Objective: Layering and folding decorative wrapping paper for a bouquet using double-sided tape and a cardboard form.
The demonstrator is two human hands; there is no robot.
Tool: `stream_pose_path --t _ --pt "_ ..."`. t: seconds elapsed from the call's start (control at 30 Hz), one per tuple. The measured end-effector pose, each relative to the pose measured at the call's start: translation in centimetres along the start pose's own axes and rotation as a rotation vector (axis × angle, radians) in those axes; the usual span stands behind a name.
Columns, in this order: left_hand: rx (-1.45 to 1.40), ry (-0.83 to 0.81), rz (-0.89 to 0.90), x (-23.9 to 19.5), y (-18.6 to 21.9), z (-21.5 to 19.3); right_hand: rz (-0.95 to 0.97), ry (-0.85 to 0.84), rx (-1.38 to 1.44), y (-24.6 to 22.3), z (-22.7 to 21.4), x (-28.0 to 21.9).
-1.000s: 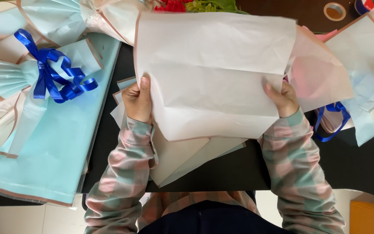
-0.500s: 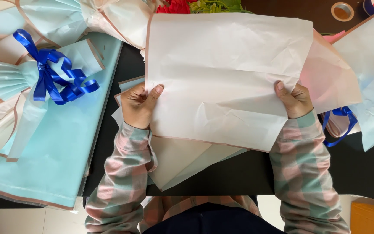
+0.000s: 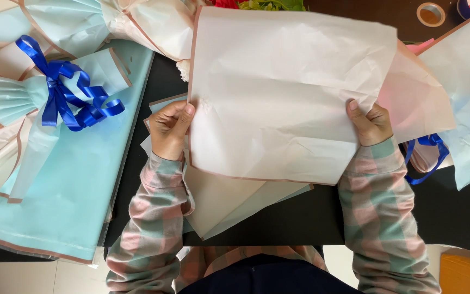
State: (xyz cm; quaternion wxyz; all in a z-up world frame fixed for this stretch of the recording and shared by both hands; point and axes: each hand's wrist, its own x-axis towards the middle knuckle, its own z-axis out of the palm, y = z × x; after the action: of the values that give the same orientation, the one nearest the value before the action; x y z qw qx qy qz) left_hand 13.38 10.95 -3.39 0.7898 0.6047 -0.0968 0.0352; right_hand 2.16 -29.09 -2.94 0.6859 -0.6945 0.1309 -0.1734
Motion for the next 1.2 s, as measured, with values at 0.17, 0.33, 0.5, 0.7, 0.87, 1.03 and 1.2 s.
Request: stream_pose_path --t 0.17,0.33,0.5,0.7,0.87,1.03,1.2 --pt "-0.008 -0.005 -0.018 -0.6 2.1 1.9 -0.017 0.002 0.008 1.9 -0.5 0.6" --pt "0.098 0.035 0.023 -0.4 1.7 1.7 -0.032 0.003 0.018 6.1 -2.9 2.1" --pt "0.103 0.052 0.064 0.0 1.1 1.8 -0.051 -0.011 -0.007 4.7 -1.9 1.8" --pt "0.029 0.013 0.018 0.1 1.5 2.0 -0.035 -0.006 0.019 3.0 -0.3 0.6" --pt "0.047 -0.008 -0.013 0.2 -1.1 0.6 -0.037 -0.033 -0.005 4.4 -1.3 1.3" --pt "0.168 0.025 0.068 -0.2 -1.6 0.3 -0.069 -0.044 -0.032 8.2 -3.3 2.8" --pt "0.059 -0.040 0.008 -0.2 0.0 1.1 -0.077 -0.051 -0.023 6.1 -2.5 2.5"
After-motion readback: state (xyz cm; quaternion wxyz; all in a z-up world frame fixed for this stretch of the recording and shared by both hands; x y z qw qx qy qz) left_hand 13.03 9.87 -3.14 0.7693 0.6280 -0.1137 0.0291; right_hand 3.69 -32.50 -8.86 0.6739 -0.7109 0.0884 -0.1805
